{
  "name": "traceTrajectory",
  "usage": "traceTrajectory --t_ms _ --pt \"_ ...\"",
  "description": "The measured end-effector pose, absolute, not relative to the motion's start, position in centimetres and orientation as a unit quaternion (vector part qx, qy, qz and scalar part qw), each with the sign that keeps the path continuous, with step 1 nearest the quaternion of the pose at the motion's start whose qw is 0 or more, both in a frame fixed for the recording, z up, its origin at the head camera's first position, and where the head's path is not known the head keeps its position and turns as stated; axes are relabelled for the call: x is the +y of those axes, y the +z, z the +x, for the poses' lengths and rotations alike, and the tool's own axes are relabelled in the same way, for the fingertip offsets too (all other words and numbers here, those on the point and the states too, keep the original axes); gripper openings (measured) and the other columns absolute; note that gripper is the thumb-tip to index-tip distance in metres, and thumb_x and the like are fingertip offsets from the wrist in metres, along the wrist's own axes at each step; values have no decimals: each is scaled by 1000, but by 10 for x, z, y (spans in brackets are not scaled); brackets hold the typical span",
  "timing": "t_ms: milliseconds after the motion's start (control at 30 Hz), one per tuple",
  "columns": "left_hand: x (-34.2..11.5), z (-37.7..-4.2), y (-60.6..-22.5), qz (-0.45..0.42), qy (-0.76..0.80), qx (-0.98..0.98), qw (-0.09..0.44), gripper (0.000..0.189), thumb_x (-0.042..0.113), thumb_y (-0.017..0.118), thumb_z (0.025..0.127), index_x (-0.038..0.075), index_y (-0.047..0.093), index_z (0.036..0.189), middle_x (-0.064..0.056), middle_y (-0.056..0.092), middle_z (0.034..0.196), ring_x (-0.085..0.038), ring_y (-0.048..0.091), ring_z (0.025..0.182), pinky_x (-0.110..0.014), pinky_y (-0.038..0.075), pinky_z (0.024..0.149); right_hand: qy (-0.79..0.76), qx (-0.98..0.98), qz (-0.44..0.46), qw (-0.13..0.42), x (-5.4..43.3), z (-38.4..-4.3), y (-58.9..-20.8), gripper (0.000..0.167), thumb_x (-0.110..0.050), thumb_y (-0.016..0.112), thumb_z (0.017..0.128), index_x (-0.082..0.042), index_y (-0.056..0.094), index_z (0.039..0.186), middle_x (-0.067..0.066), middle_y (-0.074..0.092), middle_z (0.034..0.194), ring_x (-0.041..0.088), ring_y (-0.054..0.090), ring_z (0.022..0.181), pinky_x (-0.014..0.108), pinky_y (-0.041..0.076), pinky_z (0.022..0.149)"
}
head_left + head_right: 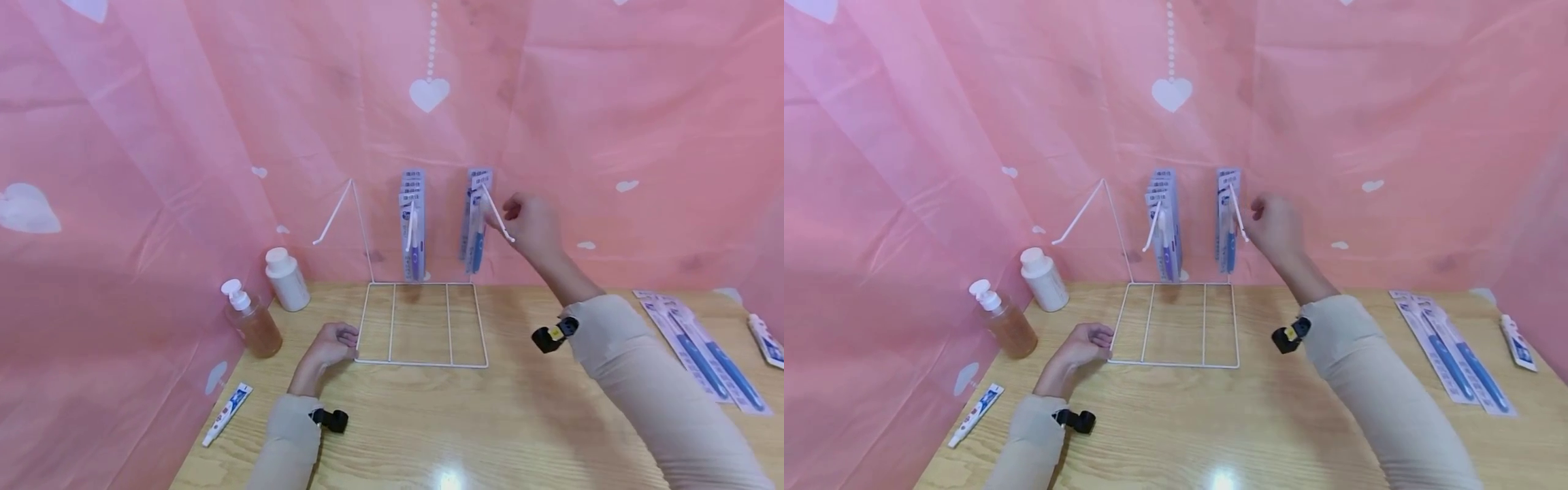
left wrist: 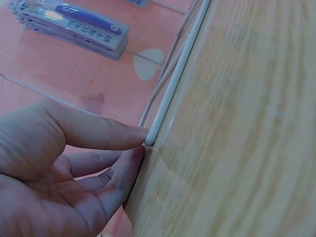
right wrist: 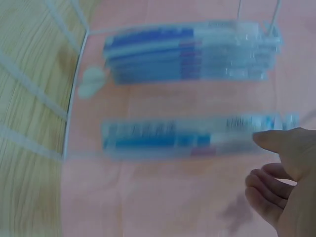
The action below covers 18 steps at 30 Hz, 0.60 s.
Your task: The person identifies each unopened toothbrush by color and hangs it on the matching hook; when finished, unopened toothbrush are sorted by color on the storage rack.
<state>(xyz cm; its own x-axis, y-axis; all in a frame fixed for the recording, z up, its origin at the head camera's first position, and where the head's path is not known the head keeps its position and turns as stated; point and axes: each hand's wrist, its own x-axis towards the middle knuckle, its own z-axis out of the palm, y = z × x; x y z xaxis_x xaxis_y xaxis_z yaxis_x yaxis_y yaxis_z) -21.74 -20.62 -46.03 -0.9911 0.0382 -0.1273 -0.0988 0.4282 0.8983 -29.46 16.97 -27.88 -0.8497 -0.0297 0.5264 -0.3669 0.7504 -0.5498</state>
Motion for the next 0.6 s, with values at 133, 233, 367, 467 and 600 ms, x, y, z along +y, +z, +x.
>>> traceTrajectory --t_ms 133,233,367,467,600 --pt "-207 -217 -459 -23 539 839 64 39 -17 73 69 -9 65 107 -13 63 94 -22 59 85 -31 52 77 304 -919 101 228 210 -294 -291 39 -25 72 89 5 66 113 25 67 99 36 63 84 45 50 66" --pt "-209 -216 -459 -25 542 838 66 39 -18 72 69 -9 65 106 -13 63 93 -22 59 85 -30 52 77 263 -939 74 207 249 -293 -306 40 -28 69 92 8 64 108 28 66 95 39 63 80 50 50 63" --pt "-212 -213 -458 -27 543 837 66 39 -19 72 68 -10 64 106 -14 63 93 -22 59 84 -30 52 76 226 -958 27 172 308 -292 -325 46 -33 64 93 13 61 101 32 65 93 44 62 78 53 49 62" --pt "-213 -210 -458 -27 543 837 66 40 -19 72 68 -10 64 106 -14 63 93 -23 59 85 -30 53 76 225 -964 -11 140 351 -290 -336 49 -33 61 94 15 58 102 34 63 93 46 60 78 50 49 59" --pt "-216 -208 -458 -28 538 840 66 40 -19 72 68 -10 64 107 -14 62 93 -23 59 85 -31 53 77 220 -970 -40 91 393 -284 -351 51 -32 59 95 18 56 100 33 61 87 42 58 72 46 48 52"
